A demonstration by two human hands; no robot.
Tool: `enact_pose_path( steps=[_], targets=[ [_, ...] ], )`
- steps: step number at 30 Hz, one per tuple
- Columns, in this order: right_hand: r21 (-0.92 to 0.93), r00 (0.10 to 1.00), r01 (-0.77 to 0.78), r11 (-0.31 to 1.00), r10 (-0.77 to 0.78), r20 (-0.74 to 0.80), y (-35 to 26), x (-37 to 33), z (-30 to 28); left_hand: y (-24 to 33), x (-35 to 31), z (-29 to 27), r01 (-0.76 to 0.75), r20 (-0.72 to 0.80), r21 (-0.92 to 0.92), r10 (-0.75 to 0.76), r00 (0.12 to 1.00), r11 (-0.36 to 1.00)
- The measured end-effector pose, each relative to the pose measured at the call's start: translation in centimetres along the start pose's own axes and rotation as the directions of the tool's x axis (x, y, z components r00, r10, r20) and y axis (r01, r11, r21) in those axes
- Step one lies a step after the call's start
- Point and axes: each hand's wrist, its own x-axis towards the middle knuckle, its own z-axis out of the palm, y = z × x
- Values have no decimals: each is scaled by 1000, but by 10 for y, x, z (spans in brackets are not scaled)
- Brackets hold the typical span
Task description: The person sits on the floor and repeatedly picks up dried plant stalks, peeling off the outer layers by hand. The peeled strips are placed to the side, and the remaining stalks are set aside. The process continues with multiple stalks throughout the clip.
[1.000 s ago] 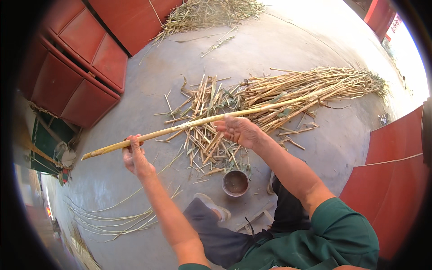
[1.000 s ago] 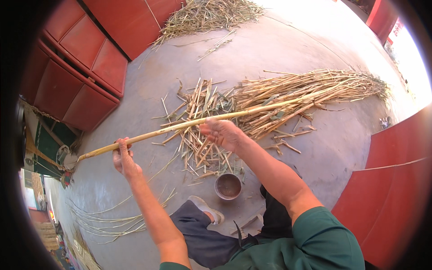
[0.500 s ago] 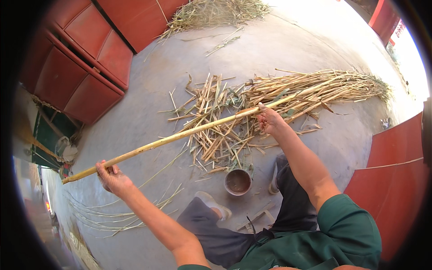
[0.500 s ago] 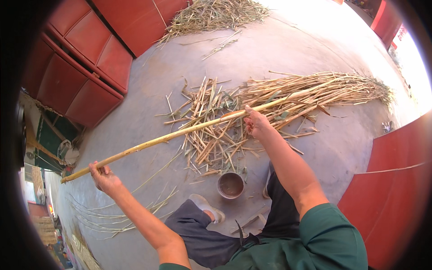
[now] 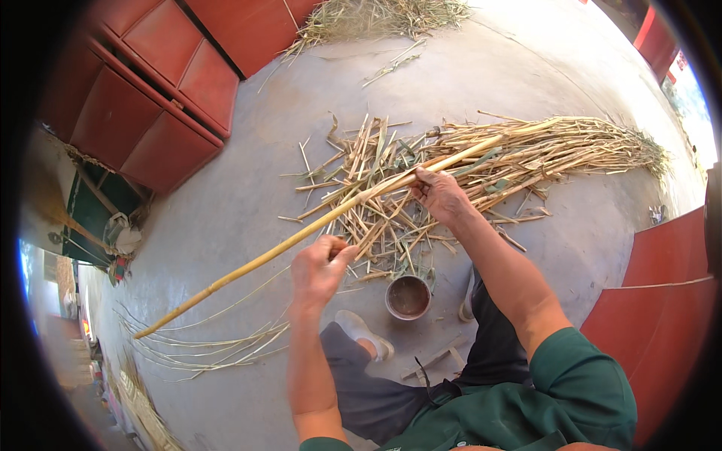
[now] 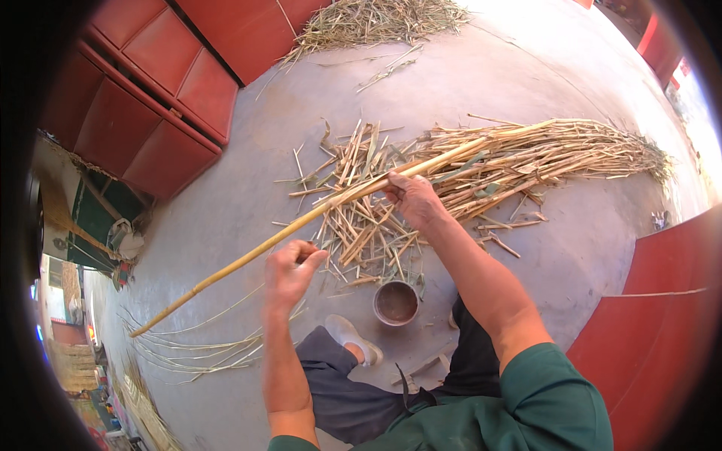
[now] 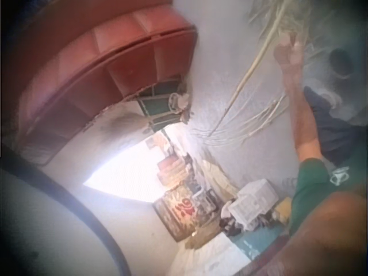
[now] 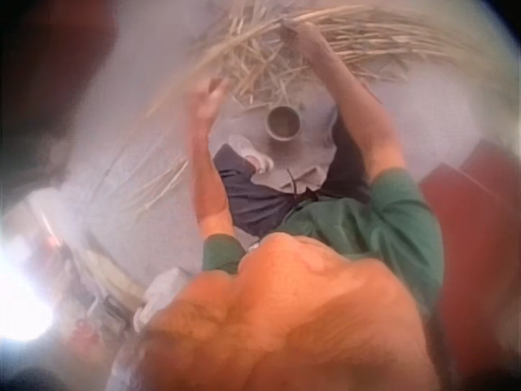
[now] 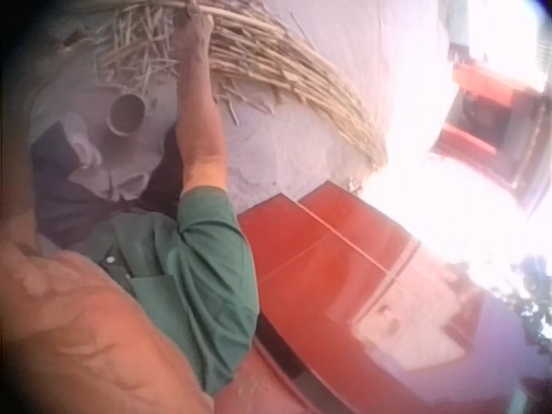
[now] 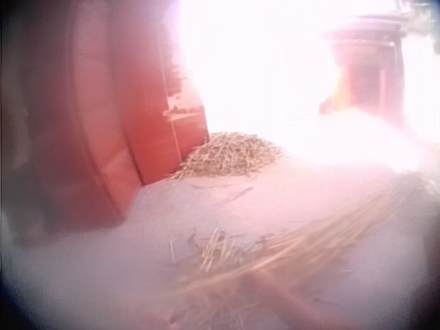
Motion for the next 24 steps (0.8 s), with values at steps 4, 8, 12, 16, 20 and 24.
enact_pose_path(
  steps=[4,8,12,16,20,24],
  targets=[
    [-58,978,-70,996,80,191,27,-41,35,43,30,2,-437,-259,469,592,763,768],
    [-56,953,-92,994,104,284,32,-54,40,14,41,7,-286,-96,303,328,940,909],
    [1,981,-123,992,122,148,10,-52,27,-18,42,4,77,174,11,-78,982,997],
    [-84,987,-113,990,103,-121,-19,-32,-14,-47,43,-8,188,121,-190,-167,979,964],
    [-161,987,-126,979,107,-119,-20,-35,-17,-54,56,-20,156,-186,-279,-213,959,947],
    [-217,985,-172,961,161,-67,-7,-39,-3,-31,65,1,-3,-385,524,240,891,852]
  ],
)
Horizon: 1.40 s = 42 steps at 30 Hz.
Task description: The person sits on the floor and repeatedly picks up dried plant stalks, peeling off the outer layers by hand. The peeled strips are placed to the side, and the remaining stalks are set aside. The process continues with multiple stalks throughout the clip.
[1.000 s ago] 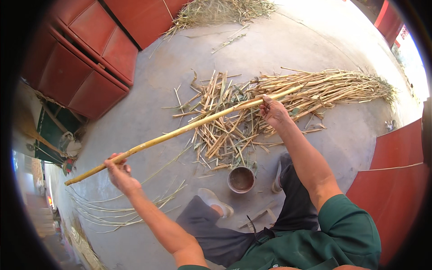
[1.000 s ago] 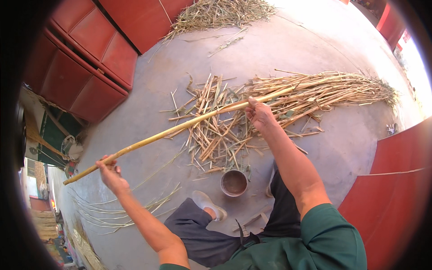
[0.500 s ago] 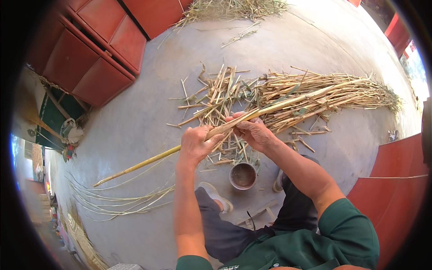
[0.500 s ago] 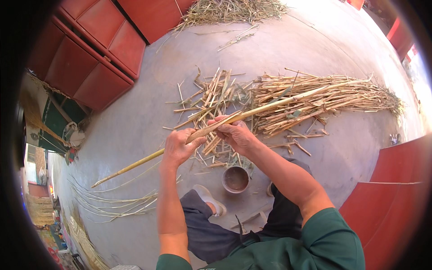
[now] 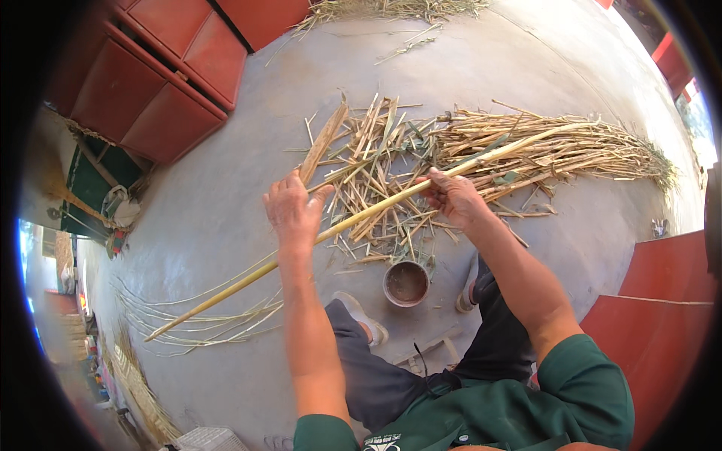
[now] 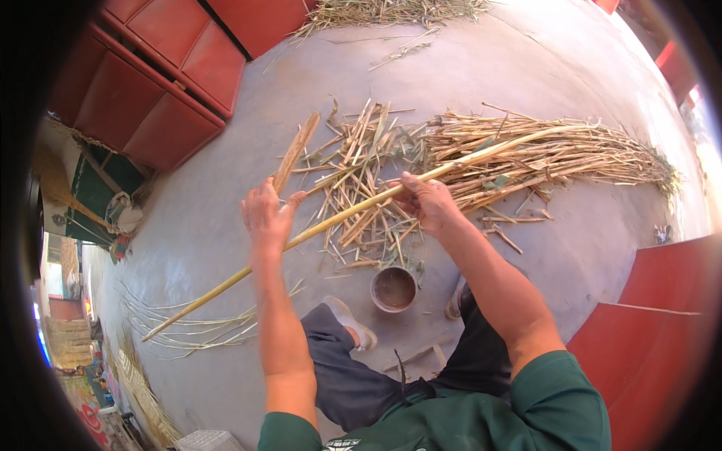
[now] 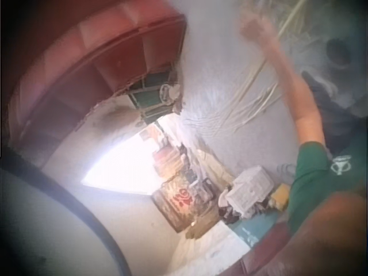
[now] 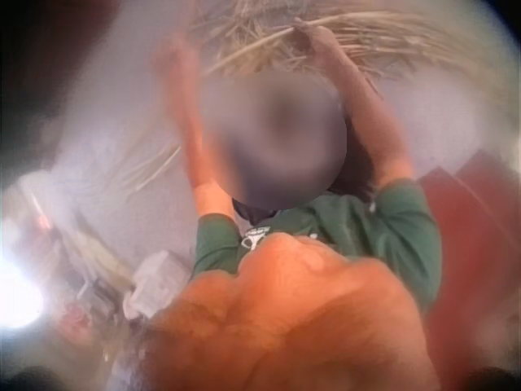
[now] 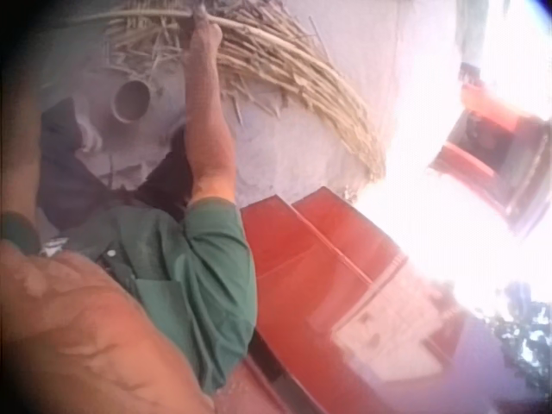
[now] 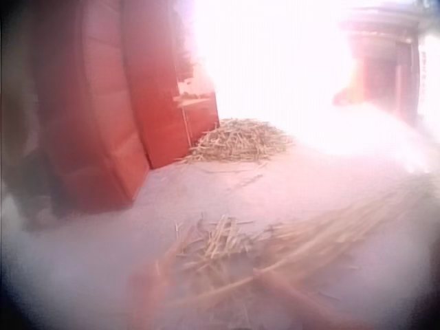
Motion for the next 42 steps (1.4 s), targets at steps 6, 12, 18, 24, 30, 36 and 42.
enact_pose_path(
  steps=[6,12,18,24,30,36,42],
  targets=[
    [-4,995,18,1000,-18,96,25,5,30,76,-15,28,-297,149,-263,343,927,918],
    [221,991,124,967,-111,-71,-21,14,-15,44,-3,-5,88,438,-466,143,888,880],
    [100,951,238,966,-210,-227,-50,19,-51,-52,-17,-36,506,683,-389,-127,719,770],
    [-43,972,212,976,-215,-97,-41,9,-34,-7,-15,3,381,704,-461,68,707,802],
    [87,951,290,953,-297,89,-39,-6,-7,16,-3,24,490,764,-565,198,614,664],
    [21,924,361,932,-361,128,-31,10,-13,-4,-13,43,624,822,-537,188,537,568],
    [-82,950,284,955,-269,162,-38,-4,-16,-16,-12,35,728,774,-631,149,615,267]
  ],
)
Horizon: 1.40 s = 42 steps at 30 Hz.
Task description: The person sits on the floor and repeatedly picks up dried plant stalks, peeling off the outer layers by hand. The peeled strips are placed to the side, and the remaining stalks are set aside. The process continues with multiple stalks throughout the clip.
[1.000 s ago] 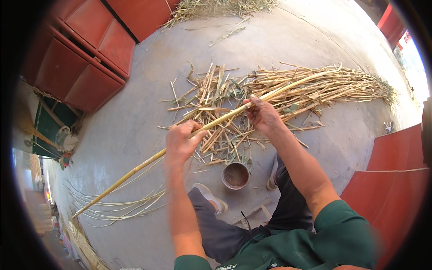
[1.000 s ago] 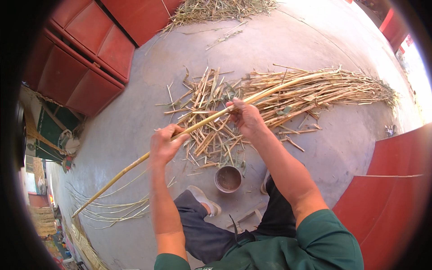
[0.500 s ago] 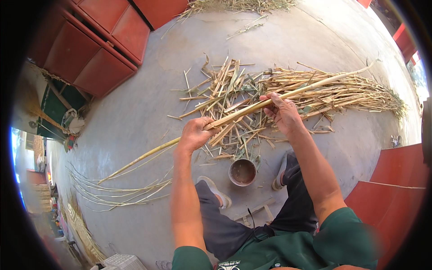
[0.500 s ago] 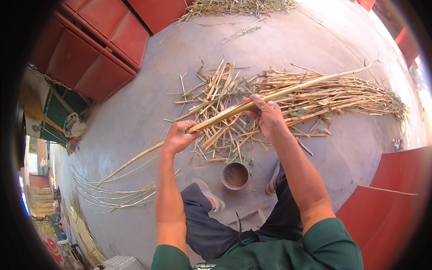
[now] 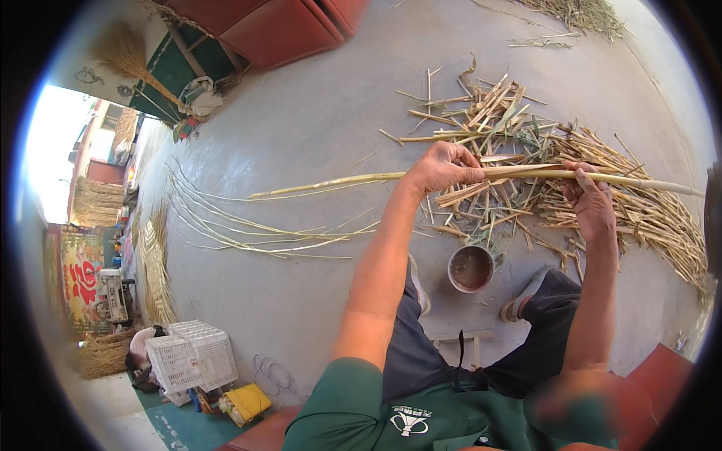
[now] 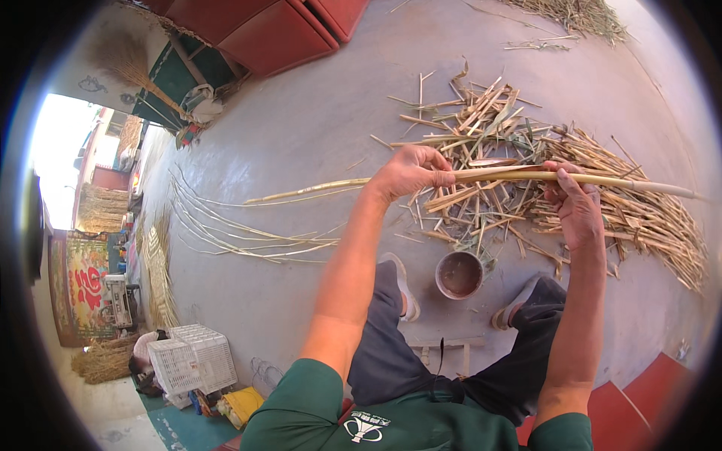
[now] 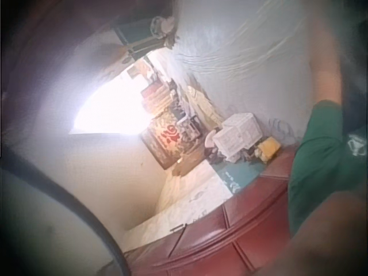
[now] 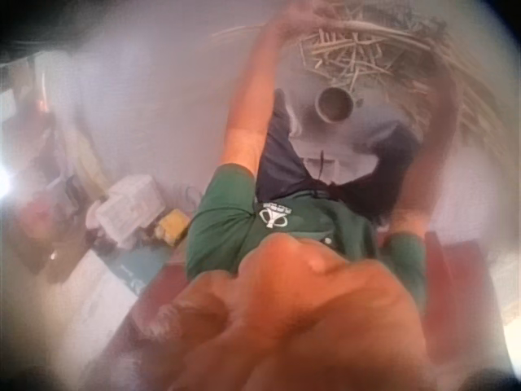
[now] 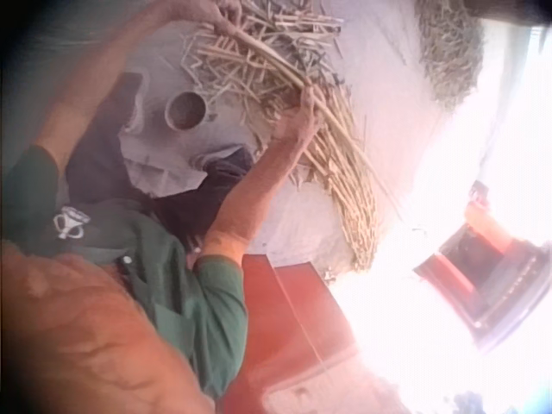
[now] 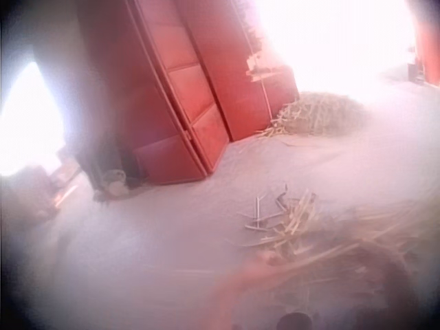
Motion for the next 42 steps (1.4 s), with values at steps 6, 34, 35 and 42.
enact_pose_path(
  steps=[6,34,35,42],
  targets=[
    [1,977,88,996,-86,195,0,2,6,8,-13,-6,54,4,51,-54,999,997],
    [51,986,151,987,-154,62,11,14,3,22,0,31,-169,-78,964,828,556,204],
    [53,987,148,988,-151,57,16,16,6,21,2,33,-193,-65,960,830,555,205],
    [-4,991,113,994,-112,78,46,6,53,-15,10,20,-147,-26,965,639,769,215]
  ],
)
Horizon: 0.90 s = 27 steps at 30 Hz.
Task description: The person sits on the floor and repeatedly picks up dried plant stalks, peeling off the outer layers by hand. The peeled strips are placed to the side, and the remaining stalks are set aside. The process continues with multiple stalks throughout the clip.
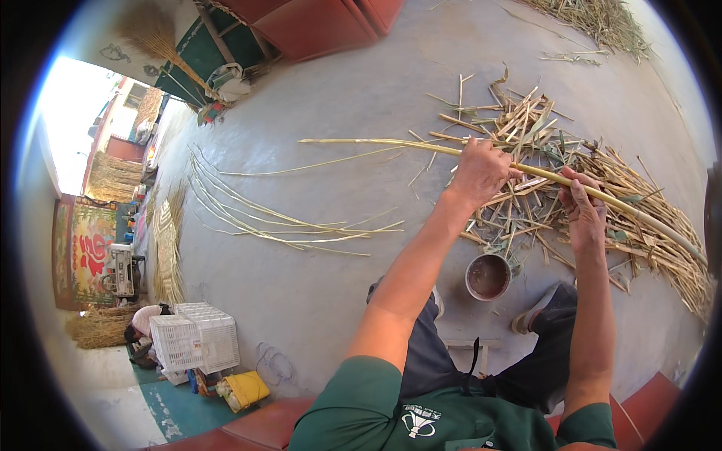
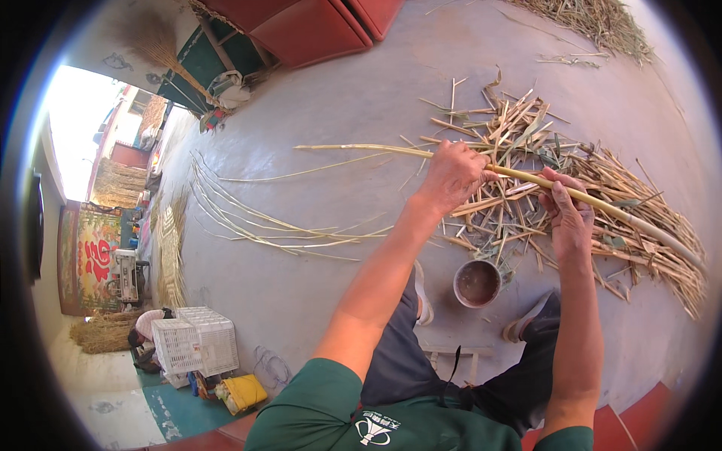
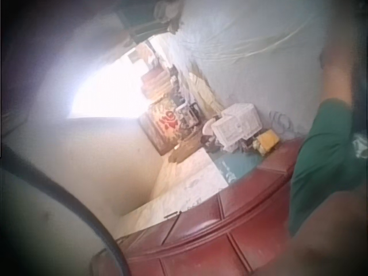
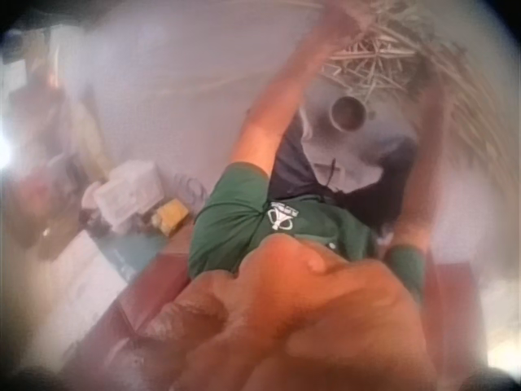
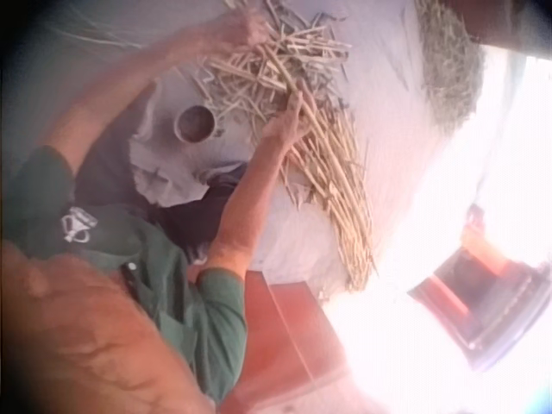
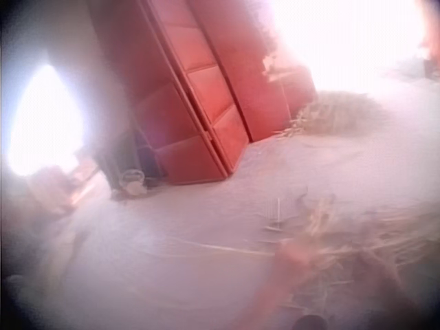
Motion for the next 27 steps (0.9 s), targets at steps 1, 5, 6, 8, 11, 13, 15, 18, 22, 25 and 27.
enact_pose_path(
  steps=[1,5,6,8,11,13,15,18,22,25,27],
  targets=[
    [-19,1000,-10,1000,11,20,1,-3,7,-6,-5,7,4,-44,4,-4,999,1000],
    [-75,999,-33,997,35,27,-3,-2,5,-3,-15,6,95,3,-79,-95,995,992],
    [-71,999,-28,997,30,24,-7,0,1,3,-15,1,98,11,-99,-98,995,990],
    [-132,1000,-7,991,3,-30,-11,4,-7,8,-21,-1,104,25,-153,-101,995,983],
    [-129,1000,12,992,-15,-24,-14,8,-15,5,-35,-5,86,8,-256,-87,996,963],
    [-105,998,15,994,-21,-63,-17,9,-16,0,-41,-6,106,25,-244,-103,994,964],
    [-79,989,52,995,-62,-134,-24,12,-24,-2,-37,-6,137,81,-188,-123,989,973],
    [-66,979,113,991,-122,-162,-43,19,-51,-13,-33,-15,192,187,-52,-179,966,980],
    [-22,982,52,998,-55,-183,-54,21,-58,-71,-68,3,311,179,212,-350,919,926],
    [-15,968,-18,1000,14,-250,-45,21,-47,-47,-36,-8,239,235,140,-266,935,961],
    [-43,979,-95,995,86,-184,-34,16,-23,-16,-17,1,40,38,-101,-36,999,994]
  ],
)
